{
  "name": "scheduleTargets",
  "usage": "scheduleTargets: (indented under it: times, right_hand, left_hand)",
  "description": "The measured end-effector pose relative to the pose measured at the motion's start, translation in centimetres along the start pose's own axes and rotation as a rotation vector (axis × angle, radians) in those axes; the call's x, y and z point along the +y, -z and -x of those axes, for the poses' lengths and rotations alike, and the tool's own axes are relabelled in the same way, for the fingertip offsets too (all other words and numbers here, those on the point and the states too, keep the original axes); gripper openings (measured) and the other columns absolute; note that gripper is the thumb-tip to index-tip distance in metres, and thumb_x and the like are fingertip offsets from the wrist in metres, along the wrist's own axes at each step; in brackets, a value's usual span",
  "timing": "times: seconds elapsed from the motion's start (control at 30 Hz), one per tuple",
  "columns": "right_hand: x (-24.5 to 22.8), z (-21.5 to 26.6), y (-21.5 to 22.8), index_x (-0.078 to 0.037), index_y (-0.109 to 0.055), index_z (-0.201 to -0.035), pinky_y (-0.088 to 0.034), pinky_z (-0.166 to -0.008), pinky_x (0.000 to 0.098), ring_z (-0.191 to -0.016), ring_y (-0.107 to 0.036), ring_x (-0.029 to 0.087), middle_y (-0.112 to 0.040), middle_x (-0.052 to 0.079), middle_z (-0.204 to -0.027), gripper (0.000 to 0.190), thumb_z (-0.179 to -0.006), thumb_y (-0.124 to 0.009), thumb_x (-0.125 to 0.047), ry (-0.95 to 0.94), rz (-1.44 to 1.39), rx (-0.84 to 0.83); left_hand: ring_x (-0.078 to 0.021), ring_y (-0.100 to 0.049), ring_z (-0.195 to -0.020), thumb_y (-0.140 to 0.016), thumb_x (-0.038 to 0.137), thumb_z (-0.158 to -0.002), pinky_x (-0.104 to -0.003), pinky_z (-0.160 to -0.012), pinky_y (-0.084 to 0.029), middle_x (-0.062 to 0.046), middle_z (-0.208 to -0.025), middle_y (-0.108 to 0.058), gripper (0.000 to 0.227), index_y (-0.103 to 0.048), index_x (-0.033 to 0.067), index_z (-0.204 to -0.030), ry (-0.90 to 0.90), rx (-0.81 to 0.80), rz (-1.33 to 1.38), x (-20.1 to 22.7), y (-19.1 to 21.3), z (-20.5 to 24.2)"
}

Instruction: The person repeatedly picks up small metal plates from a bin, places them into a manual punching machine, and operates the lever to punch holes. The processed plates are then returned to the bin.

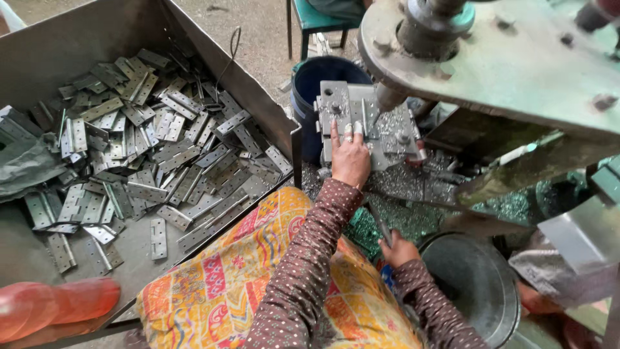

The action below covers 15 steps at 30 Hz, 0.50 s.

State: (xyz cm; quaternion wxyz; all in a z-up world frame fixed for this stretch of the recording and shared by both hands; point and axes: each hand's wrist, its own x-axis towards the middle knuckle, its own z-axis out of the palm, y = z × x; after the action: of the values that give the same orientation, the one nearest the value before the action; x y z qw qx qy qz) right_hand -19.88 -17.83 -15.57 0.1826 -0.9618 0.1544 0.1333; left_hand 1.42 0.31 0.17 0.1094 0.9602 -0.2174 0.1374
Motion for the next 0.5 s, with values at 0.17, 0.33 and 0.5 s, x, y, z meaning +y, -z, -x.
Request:
scheduleTargets:
  times: [0.17,0.33,0.5]
  right_hand:
    - [-0.5,-2.1,5.4,-0.004,-0.059,-0.102,-0.059,-0.066,0.0458,-0.069,-0.074,0.034,-0.072,0.019,-0.077,0.056,-0.088,-0.065,-0.058,0.013,0.086,-0.137]
    - [-0.2,-1.3,3.5,-0.004,-0.06,-0.105,-0.058,-0.067,0.0484,-0.07,-0.072,0.038,-0.071,0.02,-0.078,0.054,-0.088,-0.064,-0.054,0.064,0.04,-0.028]
    - [0.6,-0.2,-0.6,-0.003,-0.057,-0.116,-0.056,-0.064,0.0516,-0.067,-0.07,0.042,-0.07,0.022,-0.075,0.05,-0.095,-0.059,-0.049,0.044,0.0,-0.007]
  left_hand:
    - [-0.0321,-0.054,-0.132,-0.052,0.02,-0.098,-0.064,-0.122,0.0,-0.017,-0.145,-0.055,0.03,-0.079,0.0099,-0.091,0.012,-0.087,0.016,0.0,0.8,-1.0]
    - [-0.0302,-0.054,-0.133,-0.051,0.021,-0.099,-0.063,-0.122,0.002,-0.014,-0.143,-0.057,0.031,-0.079,0.0125,-0.092,0.042,-0.08,0.007,-0.2,0.4,-2.7]
    - [-0.0241,-0.063,-0.12,-0.049,0.021,-0.106,-0.063,-0.127,0.004,-0.011,-0.152,-0.054,0.033,-0.079,0.0125,-0.095,0.079,-0.185,0.02,-0.5,-0.4,-3.4]
